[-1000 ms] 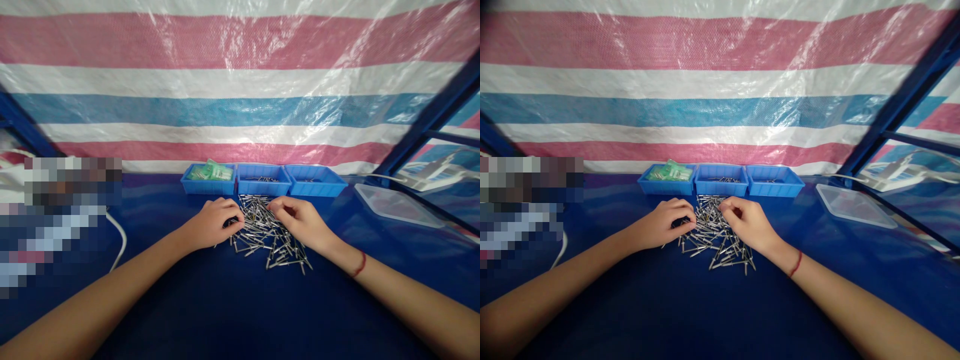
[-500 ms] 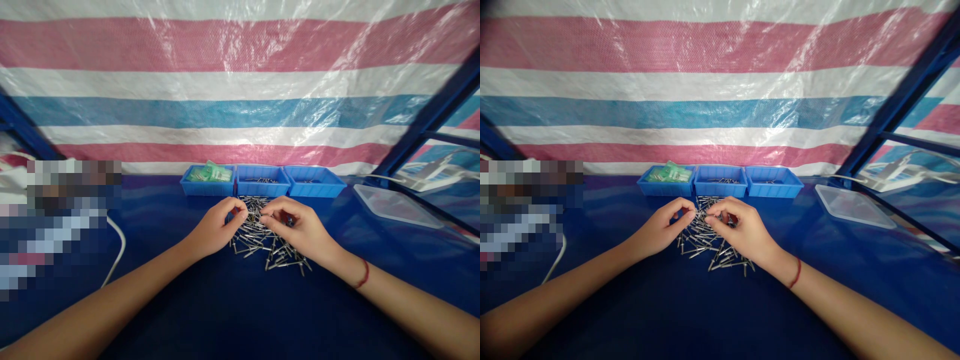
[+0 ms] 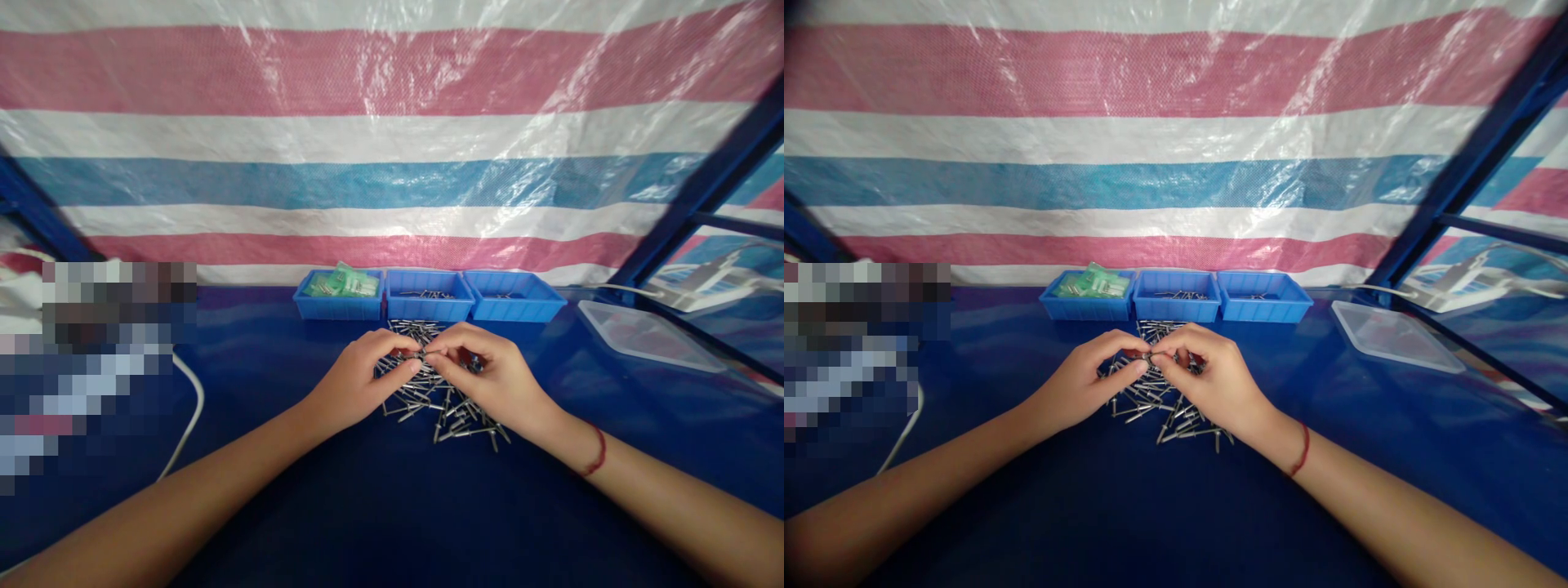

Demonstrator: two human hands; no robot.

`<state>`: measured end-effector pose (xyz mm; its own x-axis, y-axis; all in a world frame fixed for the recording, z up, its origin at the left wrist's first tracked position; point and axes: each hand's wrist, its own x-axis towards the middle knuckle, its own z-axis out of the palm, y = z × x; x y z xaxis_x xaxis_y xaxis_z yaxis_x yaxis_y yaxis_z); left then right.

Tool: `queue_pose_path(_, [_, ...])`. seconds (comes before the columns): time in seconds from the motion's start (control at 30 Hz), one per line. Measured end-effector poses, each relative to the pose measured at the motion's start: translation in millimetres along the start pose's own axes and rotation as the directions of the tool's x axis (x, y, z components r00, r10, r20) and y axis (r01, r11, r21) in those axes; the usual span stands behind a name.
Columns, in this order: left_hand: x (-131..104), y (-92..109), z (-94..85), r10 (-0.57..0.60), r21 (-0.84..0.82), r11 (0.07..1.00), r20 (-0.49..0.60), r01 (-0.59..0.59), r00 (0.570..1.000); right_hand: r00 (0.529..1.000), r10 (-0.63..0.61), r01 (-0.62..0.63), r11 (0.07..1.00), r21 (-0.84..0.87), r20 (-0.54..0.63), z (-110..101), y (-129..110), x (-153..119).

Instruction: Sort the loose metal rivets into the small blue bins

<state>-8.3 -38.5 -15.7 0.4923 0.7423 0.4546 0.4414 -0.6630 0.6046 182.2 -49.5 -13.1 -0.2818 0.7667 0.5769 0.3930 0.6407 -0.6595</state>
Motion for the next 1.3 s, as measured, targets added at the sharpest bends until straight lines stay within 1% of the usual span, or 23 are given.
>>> queue_pose_path(0.2, [0.1,2.5,0.9,-0.020,-0.016,1.000,-0.053,0.019,0.998,1.000,-0.027,0.027,1.000,-0.015,0.000,0.3,1.7,-1.0])
queue_pose_path(0.37, [-1.2,3.0,0.3,-0.018,-0.019,1.000,-0.102,0.016,0.995,0.999,-0.049,0.048,0.995,-0.089,-0.017,-2.4,1.7,-0.7])
queue_pose_path(0.5, [-1.1,4.3,-0.2,-0.008,-0.006,1.000,-0.138,0.007,0.990,0.996,-0.089,0.092,0.988,-0.121,0.029,-2.6,3.7,0.0])
queue_pose_path(0.63, [-1.2,6.9,-0.7,0.005,0.020,1.000,-0.142,-0.002,0.990,0.991,-0.118,0.125,0.987,-0.103,0.066,-1.0,5.4,-0.3])
queue_pose_path(0.77, [-2.3,6.1,-0.4,0.027,0.034,0.999,-0.140,-0.022,0.990,0.986,-0.109,0.119,0.990,-0.070,0.127,0.6,5.6,-0.7])
queue_pose_path(0.83, [-2.6,4.1,-0.2,0.028,0.041,0.999,-0.151,-0.022,0.988,0.988,-0.065,0.073,0.996,-0.058,0.137,0.4,8.1,0.2])
queue_pose_path(0.87, [-2.6,3.0,-0.1,0.024,0.040,0.999,-0.161,-0.018,0.987,0.992,-0.022,0.029,0.998,-0.051,0.123,-0.2,10.7,1.1])
queue_pose_path(0.93, [-2.4,1.0,0.0,0.009,0.033,0.999,-0.176,-0.004,0.984,0.994,0.093,-0.092,0.996,-0.011,0.052,-3.3,18.8,4.4])
queue_pose_path(1.0, [-2.1,-0.2,0.0,-0.008,0.029,1.000,-0.176,0.013,0.984,0.975,0.213,-0.209,0.976,0.060,-0.056,-9.3,30.4,9.7])
queue_pose_path(1.07, [-2.0,-0.5,0.1,-0.015,0.030,0.999,-0.165,0.020,0.986,0.935,0.308,-0.289,0.949,0.123,-0.179,-19.0,43.9,16.2])
queue_pose_path(1.13, [-2.0,-0.1,0.0,-0.011,0.034,0.999,-0.151,0.016,0.988,0.874,0.386,-0.357,0.922,0.148,-0.295,-32.3,56.8,22.6])
queue_pose_path(1.2, [-2.0,0.7,-0.2,-0.004,0.043,0.999,-0.139,0.010,0.990,0.815,0.432,-0.428,0.898,0.100,-0.387,-49.1,66.8,27.9])
queue_pose_path(1.23, [-1.9,1.3,-0.4,-0.002,0.049,0.999,-0.134,0.008,0.991,0.794,0.433,-0.463,0.886,0.037,-0.428,-58.5,70.3,29.9])
queue_pose_path(1.3, [-1.8,2.3,-0.8,0.003,0.060,0.998,-0.126,0.005,0.992,0.775,0.378,-0.523,0.834,-0.177,-0.507,-78.0,74.4,32.6])
